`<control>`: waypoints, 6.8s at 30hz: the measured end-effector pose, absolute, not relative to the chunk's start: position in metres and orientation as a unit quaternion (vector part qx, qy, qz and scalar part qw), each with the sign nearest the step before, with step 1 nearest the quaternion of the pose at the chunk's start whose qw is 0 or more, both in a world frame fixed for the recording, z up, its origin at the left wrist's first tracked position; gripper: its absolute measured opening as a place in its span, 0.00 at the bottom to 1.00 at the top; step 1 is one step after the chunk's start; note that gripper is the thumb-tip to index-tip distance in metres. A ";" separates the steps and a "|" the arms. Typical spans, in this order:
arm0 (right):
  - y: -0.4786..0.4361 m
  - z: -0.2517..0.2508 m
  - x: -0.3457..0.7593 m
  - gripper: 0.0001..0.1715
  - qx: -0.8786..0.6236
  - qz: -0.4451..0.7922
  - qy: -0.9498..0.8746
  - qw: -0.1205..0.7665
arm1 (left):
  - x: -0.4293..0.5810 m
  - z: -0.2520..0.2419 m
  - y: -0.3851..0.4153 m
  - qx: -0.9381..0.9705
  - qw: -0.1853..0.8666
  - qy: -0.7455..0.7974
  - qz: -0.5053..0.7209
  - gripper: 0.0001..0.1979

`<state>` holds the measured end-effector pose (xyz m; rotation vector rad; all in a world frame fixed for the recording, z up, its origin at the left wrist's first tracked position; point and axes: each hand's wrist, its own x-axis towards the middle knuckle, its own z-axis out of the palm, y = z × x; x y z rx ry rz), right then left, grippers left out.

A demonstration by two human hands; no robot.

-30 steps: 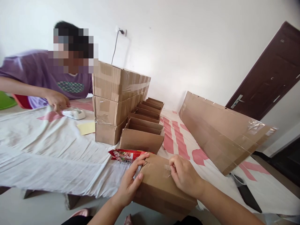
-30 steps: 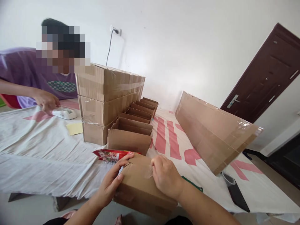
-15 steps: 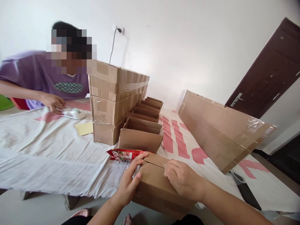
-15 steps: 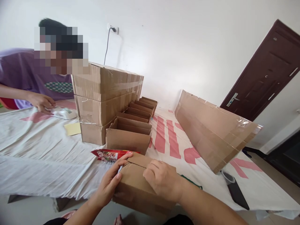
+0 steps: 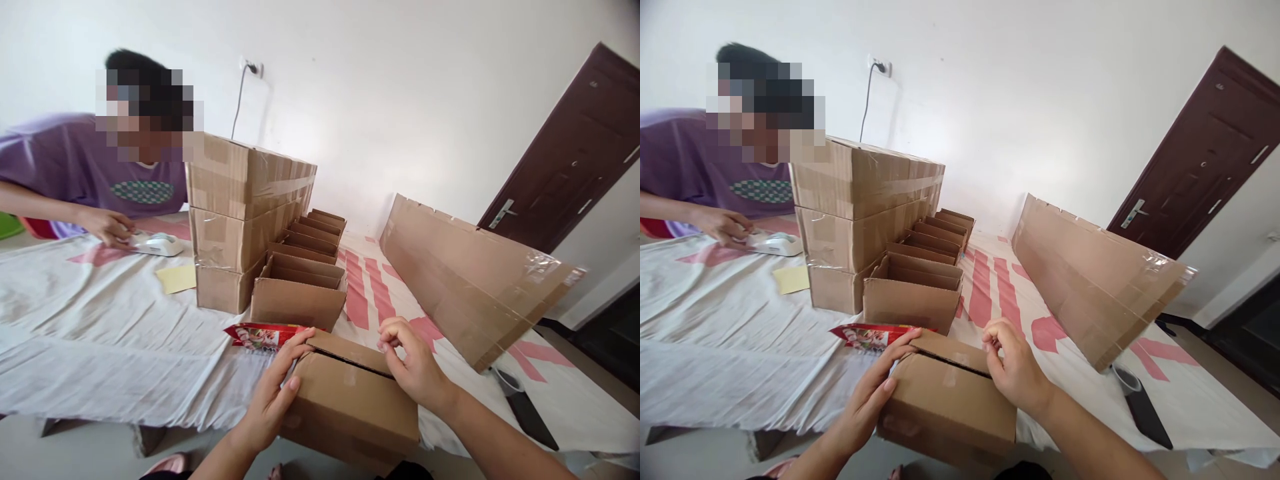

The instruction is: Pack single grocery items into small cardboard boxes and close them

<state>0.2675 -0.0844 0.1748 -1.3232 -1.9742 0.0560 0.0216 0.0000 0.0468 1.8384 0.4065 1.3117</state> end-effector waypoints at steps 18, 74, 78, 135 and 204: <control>-0.070 0.180 0.253 0.08 -0.627 0.246 -0.708 0.213 | 0.021 0.053 -0.004 0.723 0.437 0.180 0.504 0.19; -0.060 0.184 0.252 0.09 -0.591 0.248 -0.743 0.192 | 0.023 0.051 0.001 0.742 0.402 0.161 0.512 0.18; -0.070 0.182 0.255 0.07 -0.564 0.264 -0.746 0.237 | 0.023 0.054 0.001 0.740 0.403 0.161 0.514 0.18; -0.210 0.004 0.378 0.17 -0.719 -0.100 -0.673 0.142 | 0.024 0.059 -0.004 0.725 0.422 0.196 0.508 0.21; -0.188 0.055 0.341 0.19 -0.690 0.088 -0.596 0.401 | 0.020 0.055 -0.002 0.703 0.464 0.184 0.507 0.26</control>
